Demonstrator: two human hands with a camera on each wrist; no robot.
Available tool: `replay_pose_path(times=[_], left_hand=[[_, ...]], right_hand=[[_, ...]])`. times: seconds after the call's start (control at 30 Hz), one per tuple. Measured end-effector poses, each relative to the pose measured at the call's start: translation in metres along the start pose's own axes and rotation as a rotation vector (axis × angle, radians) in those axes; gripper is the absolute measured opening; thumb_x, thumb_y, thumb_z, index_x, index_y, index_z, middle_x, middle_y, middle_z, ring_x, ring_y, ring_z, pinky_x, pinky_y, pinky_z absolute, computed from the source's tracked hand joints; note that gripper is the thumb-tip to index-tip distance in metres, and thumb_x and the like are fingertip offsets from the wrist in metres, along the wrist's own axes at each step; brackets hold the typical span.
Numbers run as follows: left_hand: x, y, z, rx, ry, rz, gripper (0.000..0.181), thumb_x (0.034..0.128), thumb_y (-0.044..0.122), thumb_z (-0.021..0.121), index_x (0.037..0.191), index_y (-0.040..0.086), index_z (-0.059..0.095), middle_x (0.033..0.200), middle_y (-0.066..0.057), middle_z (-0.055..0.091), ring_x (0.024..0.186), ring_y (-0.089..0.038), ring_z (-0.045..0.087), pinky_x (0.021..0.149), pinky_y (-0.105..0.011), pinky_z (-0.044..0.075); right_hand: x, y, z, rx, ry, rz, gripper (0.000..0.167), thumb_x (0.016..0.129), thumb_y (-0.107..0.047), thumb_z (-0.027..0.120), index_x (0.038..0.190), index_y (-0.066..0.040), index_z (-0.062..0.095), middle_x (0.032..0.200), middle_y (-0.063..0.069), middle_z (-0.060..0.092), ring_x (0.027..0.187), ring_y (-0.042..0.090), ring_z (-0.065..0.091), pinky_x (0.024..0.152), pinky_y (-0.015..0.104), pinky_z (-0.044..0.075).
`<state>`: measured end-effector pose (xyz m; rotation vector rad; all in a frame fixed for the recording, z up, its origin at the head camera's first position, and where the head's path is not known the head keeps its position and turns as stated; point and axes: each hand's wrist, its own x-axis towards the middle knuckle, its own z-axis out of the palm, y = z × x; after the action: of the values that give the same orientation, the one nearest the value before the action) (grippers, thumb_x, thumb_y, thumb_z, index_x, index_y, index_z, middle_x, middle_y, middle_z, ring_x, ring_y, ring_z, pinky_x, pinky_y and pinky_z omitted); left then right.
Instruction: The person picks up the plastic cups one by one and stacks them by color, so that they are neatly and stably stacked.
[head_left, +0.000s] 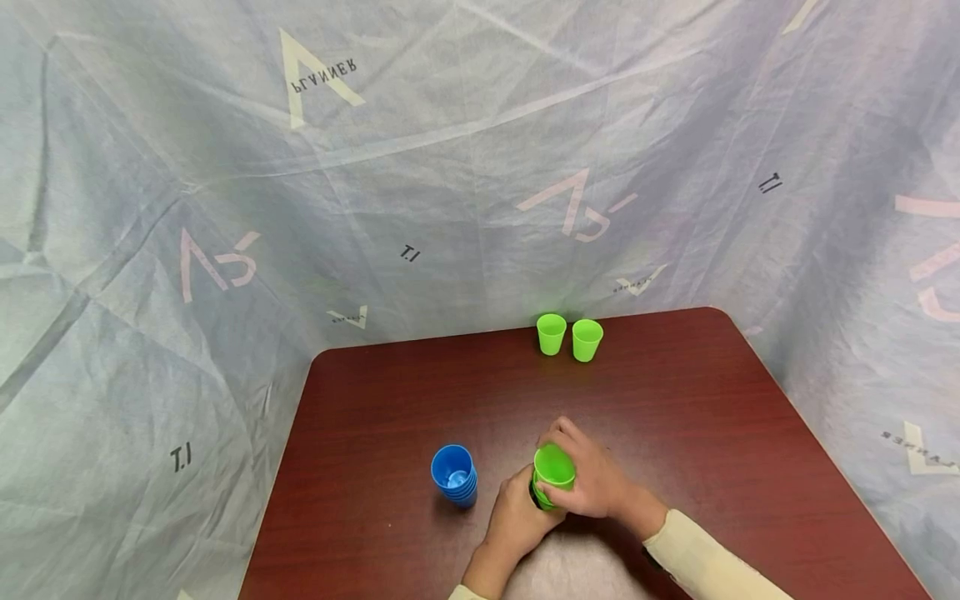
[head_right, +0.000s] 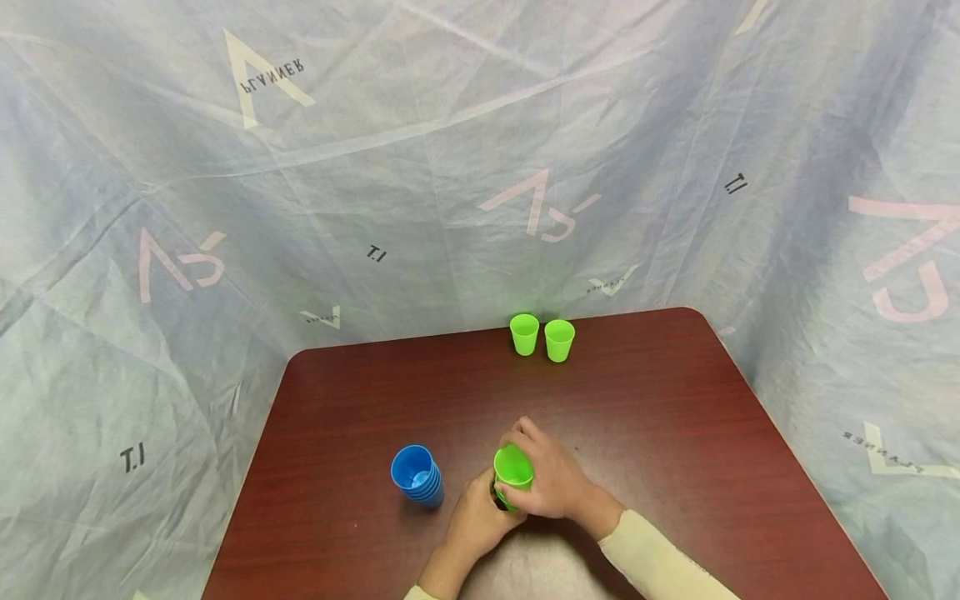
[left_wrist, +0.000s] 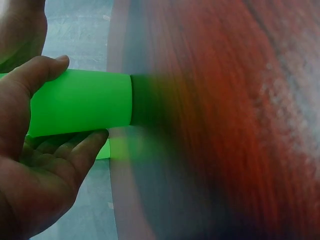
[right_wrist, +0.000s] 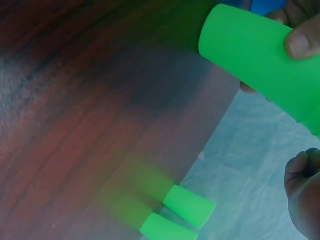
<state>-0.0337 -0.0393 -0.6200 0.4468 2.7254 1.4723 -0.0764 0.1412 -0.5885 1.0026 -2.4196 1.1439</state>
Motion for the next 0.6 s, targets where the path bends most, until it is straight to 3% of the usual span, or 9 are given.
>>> replay_pose_path(times=[0.23,0.6], left_hand=[[-0.001,0.000,0.001,0.022,0.012,0.027,0.041,0.0842,0.028,0.086,0.121,0.018,0.070,0.107,0.005,0.078,0.096,-0.002,0.070,0.085,-0.027,0.060],[0.000,0.000,0.001,0.001,-0.025,-0.025,0.045,0.0847,0.033,0.088,0.122,0.017,0.070,0.109,0.004,0.078,0.097,-0.002,0.070,0.086,-0.026,0.059]], right_hand=[[-0.006,0.002,0.008,-0.014,-0.011,-0.009,0.049,0.078,-0.039,0.088,0.116,-0.019,0.064,0.110,-0.004,0.053,0.088,0.007,0.056,0.075,0.020,0.051],[-0.013,0.004,0.014,-0.007,-0.006,0.006,0.050,0.080,-0.041,0.088,0.116,-0.020,0.062,0.119,-0.004,0.050,0.094,0.009,0.056,0.076,0.024,0.054]])
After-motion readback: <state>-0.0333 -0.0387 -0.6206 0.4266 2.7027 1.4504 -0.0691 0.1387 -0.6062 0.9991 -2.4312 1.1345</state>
